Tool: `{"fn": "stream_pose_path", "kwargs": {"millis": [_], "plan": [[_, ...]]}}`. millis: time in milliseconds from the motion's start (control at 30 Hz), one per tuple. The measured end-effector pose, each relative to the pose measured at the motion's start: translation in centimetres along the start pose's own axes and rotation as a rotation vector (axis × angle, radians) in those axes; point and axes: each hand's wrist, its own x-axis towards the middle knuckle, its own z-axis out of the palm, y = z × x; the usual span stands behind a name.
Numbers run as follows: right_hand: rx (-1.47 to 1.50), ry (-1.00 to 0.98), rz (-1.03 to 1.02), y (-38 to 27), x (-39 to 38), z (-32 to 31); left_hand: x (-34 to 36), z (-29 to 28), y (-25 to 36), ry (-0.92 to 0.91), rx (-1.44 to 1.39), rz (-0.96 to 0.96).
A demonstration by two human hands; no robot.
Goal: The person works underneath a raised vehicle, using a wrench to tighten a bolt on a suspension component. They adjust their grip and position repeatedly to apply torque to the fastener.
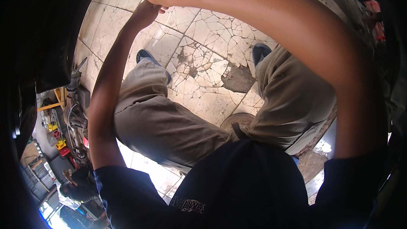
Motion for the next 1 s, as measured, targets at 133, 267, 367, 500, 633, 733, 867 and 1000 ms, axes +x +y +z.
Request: {"fn": "stream_pose_path", "kwargs": {"millis": [133, 267, 367, 500, 633, 733, 867, 1000], "plan": [[0.056, 0.192, 0.038, -1.0, 0.4, 0.8, 0.1, 0.0, -0.6, -0.008, 0.081, 0.05], [0.065, 0.14, -0.015, 0.0, -0.9, -0.6, 0.1, -0.1, -0.3, -0.013, 0.026, 0.008], [0.092, 0.083, -0.05, 0.4, -1.4, -1.9, 0.2, -0.1, -0.2, -0.028, -0.001, -0.021], [0.101, 0.151, -0.026, 0.3, -1.9, -1.0, -0.3, -0.4, 0.3, -0.03, -0.013, -0.017], [0.074, 0.099, -0.048, 0.6, -1.7, -1.4, -1.1, -0.3, 0.5, 0.101, 0.073, 0.023], [0.143, 0.012, -0.082, 0.1, -1.8, -2.1, -2.2, -0.8, 0.1, 0.227, 0.001, 0.036], [0.074, 0.072, 0.086, 1.1, 0.0, -0.5, -1.7, -1.2, -0.4, 0.169, -0.159, 0.137], [0.114, 0.054, -0.041, 1.0, -1.2, -1.4, -3.4, -1.5, -1.3, 0.239, 0.044, 0.334]]}}
